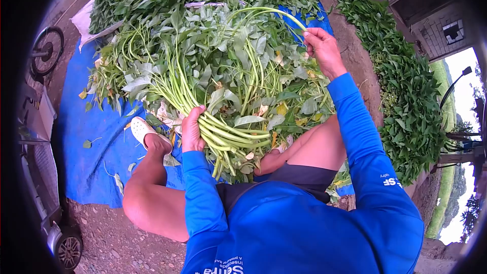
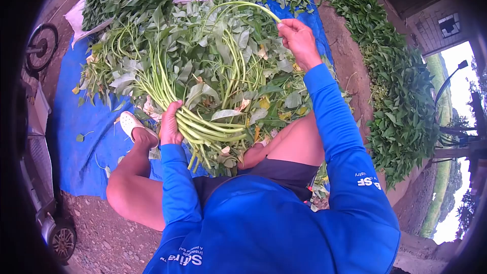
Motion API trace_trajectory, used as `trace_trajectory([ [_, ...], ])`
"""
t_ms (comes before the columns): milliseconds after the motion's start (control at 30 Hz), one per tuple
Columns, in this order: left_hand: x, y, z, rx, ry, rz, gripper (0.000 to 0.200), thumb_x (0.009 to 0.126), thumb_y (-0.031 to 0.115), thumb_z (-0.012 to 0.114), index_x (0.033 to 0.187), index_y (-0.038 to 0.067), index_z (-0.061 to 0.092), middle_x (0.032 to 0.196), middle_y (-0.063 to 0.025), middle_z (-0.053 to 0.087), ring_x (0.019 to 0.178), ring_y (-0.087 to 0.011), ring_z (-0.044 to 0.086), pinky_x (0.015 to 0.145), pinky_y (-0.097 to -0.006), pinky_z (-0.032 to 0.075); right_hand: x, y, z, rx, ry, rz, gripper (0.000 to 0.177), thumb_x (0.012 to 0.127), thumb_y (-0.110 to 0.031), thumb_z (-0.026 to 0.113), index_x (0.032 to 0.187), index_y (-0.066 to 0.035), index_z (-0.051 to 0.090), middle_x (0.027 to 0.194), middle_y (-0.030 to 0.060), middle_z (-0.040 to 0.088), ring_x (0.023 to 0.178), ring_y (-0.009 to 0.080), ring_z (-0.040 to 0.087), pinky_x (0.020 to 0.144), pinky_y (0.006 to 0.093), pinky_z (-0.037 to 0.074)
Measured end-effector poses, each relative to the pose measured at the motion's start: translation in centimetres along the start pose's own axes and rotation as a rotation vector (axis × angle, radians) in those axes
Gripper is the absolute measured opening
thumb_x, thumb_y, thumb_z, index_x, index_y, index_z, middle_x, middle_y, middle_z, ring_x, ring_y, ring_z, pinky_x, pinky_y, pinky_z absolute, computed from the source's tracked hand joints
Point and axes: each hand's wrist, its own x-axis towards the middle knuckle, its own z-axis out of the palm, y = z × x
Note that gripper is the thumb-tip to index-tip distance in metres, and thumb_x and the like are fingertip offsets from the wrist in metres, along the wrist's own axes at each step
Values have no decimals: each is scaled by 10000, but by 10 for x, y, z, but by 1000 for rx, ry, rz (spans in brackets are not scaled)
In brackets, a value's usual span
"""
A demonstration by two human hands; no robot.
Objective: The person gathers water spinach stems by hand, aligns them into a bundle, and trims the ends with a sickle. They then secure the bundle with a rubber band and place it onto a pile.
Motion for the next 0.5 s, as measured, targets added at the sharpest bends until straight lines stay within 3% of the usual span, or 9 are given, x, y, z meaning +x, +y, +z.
trace_trajectory([
  [233,-3,-8,2,5,-27,-10,211,891,122,784,1024,-28,718,880,-88,723,742,-215,713,705,-377,615,-14,-98,-6,71,99,-367,292,1023,-251,776,1248,-64,770,895,-42,698,711,28,558,641,208,459],
  [267,-3,-9,2,8,-29,-12,213,892,118,785,1028,-30,716,885,-90,725,744,-213,716,704,-376,617,-23,-101,2,95,87,-407,253,1033,-196,761,1241,-53,775,956,-31,717,810,29,599,725,204,491],
  [400,-2,-11,2,-23,-51,-20,236,896,116,786,1049,-46,708,885,-97,727,732,-218,729,698,-376,634,-74,-91,49,10,20,-550,231,1035,-93,740,1252,-16,763,1069,-6,711,967,53,630,868,225,512],
  [500,0,-16,1,-25,-55,-33,250,892,117,792,1050,-56,703,884,-100,728,725,-222,731,699,-370,641,-110,-35,89,-105,-95,-523,207,1026,-78,739,1216,3,759,1042,13,664,895,74,623,795,244,509],
])
